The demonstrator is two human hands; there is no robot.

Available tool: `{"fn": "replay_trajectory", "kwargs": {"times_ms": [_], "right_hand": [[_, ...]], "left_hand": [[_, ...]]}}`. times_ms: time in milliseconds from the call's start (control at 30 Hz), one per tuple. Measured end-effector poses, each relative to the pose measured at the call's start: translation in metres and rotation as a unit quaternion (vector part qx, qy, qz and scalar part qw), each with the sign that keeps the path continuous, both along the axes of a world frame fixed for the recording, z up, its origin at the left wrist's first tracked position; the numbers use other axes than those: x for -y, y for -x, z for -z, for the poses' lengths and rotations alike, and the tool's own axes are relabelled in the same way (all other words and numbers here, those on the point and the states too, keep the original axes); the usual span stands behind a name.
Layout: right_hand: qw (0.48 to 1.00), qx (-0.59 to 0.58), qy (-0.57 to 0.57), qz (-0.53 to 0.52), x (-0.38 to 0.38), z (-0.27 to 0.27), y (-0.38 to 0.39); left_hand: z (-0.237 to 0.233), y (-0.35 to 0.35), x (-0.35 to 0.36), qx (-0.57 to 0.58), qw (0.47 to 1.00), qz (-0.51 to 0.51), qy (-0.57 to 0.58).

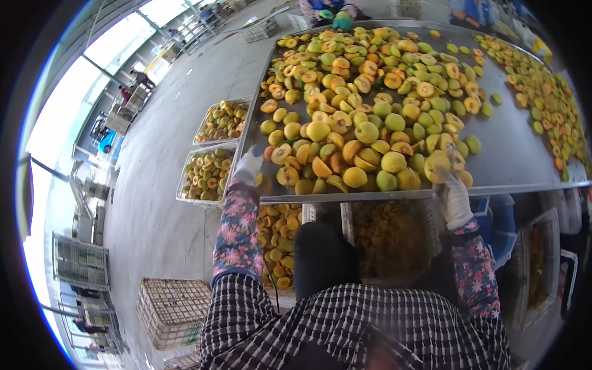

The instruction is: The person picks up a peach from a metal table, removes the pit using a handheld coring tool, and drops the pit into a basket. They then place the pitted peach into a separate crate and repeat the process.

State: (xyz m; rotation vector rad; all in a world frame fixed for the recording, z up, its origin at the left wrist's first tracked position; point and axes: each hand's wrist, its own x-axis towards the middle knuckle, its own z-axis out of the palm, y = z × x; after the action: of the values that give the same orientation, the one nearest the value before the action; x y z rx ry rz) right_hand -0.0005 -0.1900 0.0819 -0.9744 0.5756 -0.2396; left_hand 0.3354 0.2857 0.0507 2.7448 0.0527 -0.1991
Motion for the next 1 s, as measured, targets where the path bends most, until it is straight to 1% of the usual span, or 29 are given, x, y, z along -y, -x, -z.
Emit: {"fn": "replay_trajectory", "kwargs": {"times_ms": [67,133,167,200,233,267,333,367,400,433,467,500,533,600,633,667,700,800,833,900,933,1000], "right_hand": [[1.000,-0.001,0.013,-0.015,-0.006,-0.008,0.002],[1.000,0.003,0.010,-0.022,-0.004,-0.007,0.003],[1.000,0.016,0.008,-0.025,-0.002,-0.002,0.004],[0.999,0.030,0.009,-0.028,-0.002,0.000,0.003],[0.999,0.036,0.010,-0.033,-0.003,-0.003,0.004],[0.999,0.030,0.002,-0.016,-0.008,-0.011,0.006],[0.999,0.019,-0.014,0.025,-0.016,-0.025,0.010],[1.000,0.004,-0.008,0.014,-0.013,-0.023,0.013],[1.000,0.016,0.021,0.009,-0.018,-0.024,0.013],[0.998,0.053,0.036,-0.009,-0.025,-0.028,0.016],[0.995,0.085,0.051,-0.025,-0.033,-0.033,0.021],[0.996,0.064,0.057,-0.035,-0.038,-0.035,0.024],[0.996,0.046,0.063,-0.047,-0.043,-0.039,0.028],[0.995,0.056,0.053,-0.056,-0.058,-0.055,0.036],[0.997,0.040,0.046,-0.054,-0.059,-0.058,0.039],[0.996,0.059,0.026,-0.062,-0.058,-0.056,0.040],[0.996,0.071,0.019,-0.052,-0.060,-0.059,0.041],[0.994,0.102,0.008,-0.036,-0.057,-0.047,0.041],[0.995,0.099,0.001,-0.032,-0.055,-0.042,0.042],[0.996,0.086,-0.004,-0.009,-0.057,-0.040,0.048],[0.997,0.082,-0.006,-0.013,-0.055,-0.042,0.050],[0.997,0.070,-0.014,-0.022,-0.049,-0.042,0.050]], "left_hand": [[-0.008,0.017,0.007,0.075,0.993,-0.018,0.088],[-0.046,0.063,0.038,0.150,0.984,-0.002,0.097],[-0.046,0.075,0.047,0.188,0.981,0.025,0.044],[-0.038,0.085,0.048,0.176,0.978,0.098,0.061],[-0.043,0.099,0.057,0.092,0.992,0.075,-0.039],[-0.052,0.118,0.063,0.066,0.988,0.086,-0.109],[-0.046,0.133,0.059,0.080,0.983,0.016,-0.162],[-0.044,0.136,0.056,0.066,0.991,0.002,-0.114],[-0.043,0.137,0.060,0.052,0.997,-0.004,-0.062],[-0.044,0.140,0.067,0.068,0.996,0.047,0.039],[-0.041,0.148,0.079,0.099,0.975,0.108,0.169],[-0.049,0.161,0.098,0.031,0.959,0.129,0.252],[-0.062,0.175,0.117,-0.037,0.931,0.147,0.331],[-0.072,0.183,0.144,0.052,0.950,0.220,0.215],[-0.072,0.181,0.156,0.088,0.950,0.236,0.186],[-0.072,0.178,0.167,0.125,0.947,0.249,0.157],[-0.091,0.182,0.180,0.103,0.950,0.251,0.155],[-0.090,0.156,0.220,0.141,0.939,0.291,0.117],[-0.084,0.142,0.234,0.107,0.944,0.293,0.111],[-0.055,0.121,0.258,0.104,0.950,0.286,0.061],[-0.055,0.117,0.269,0.104,0.953,0.281,0.035],[-0.044,0.111,0.285,0.084,0.958,0.273,0.028]]}}
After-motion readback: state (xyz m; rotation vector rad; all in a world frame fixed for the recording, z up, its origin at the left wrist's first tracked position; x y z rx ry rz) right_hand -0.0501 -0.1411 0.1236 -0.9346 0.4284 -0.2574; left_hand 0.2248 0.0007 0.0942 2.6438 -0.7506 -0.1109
